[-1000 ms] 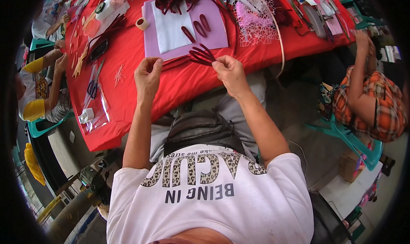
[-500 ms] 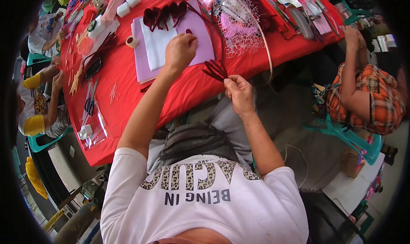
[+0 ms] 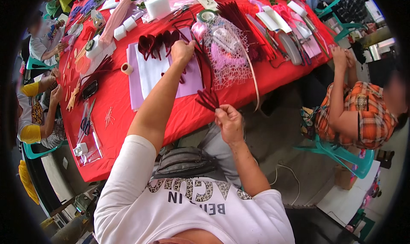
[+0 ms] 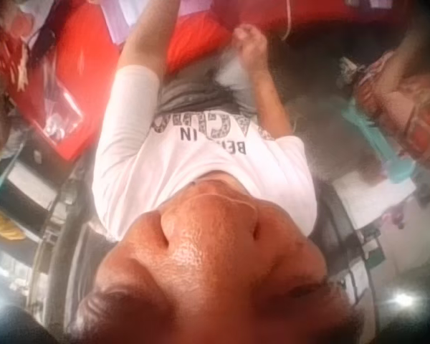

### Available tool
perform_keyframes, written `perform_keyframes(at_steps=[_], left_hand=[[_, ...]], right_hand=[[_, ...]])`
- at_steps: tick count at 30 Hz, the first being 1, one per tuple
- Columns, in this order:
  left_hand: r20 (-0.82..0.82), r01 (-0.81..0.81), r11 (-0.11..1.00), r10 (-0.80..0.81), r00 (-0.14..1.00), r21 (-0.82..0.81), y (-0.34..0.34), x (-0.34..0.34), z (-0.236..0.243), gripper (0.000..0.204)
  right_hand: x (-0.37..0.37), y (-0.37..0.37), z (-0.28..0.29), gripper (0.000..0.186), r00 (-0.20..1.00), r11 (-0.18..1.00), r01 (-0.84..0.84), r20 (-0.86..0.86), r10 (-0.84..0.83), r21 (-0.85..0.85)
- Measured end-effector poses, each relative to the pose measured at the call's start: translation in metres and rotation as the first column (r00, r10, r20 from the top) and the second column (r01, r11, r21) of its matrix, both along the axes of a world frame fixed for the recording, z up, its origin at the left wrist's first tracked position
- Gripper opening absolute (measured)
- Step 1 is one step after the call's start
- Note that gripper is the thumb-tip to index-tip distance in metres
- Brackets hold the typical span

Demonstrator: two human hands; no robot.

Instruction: The person is folding and manipulating dark red ribbon strips by hand to create loops and petals, then placing them onto a purple mat.

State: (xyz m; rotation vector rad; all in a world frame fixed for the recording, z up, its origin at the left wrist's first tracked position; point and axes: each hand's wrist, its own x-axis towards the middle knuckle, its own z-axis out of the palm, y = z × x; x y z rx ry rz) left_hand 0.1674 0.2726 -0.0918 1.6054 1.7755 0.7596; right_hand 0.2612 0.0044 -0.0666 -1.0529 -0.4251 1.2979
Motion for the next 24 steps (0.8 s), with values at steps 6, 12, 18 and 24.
perform_keyframes(at_steps=[6,12,18,24], left_hand=[[0.183,0.012,0.987,0.018,0.983,-0.161,0.016,-0.006,-0.003,0.023],[0.7,0.065,0.974,0.109,0.706,-0.217,-0.014,-0.033,0.039,0.012],[0.925,0.051,0.999,-0.028,0.378,0.009,-0.087,-0.088,0.095,0.008],[0.903,-0.027,0.998,-0.033,0.428,0.049,-0.193,-0.151,0.09,0.007]], right_hand=[[0.003,0.002,-0.003,0.004,0.993,1.0,-0.019,-0.114,0.02,0.012],[0.01,0.013,0.006,0.006,0.863,0.983,-0.002,-0.497,0.095,0.184],[-0.028,0.035,0.037,0.013,0.782,0.927,-0.139,-0.536,0.318,0.348],[-0.075,0.057,0.044,0.014,0.834,0.939,-0.159,-0.468,0.293,0.304]])
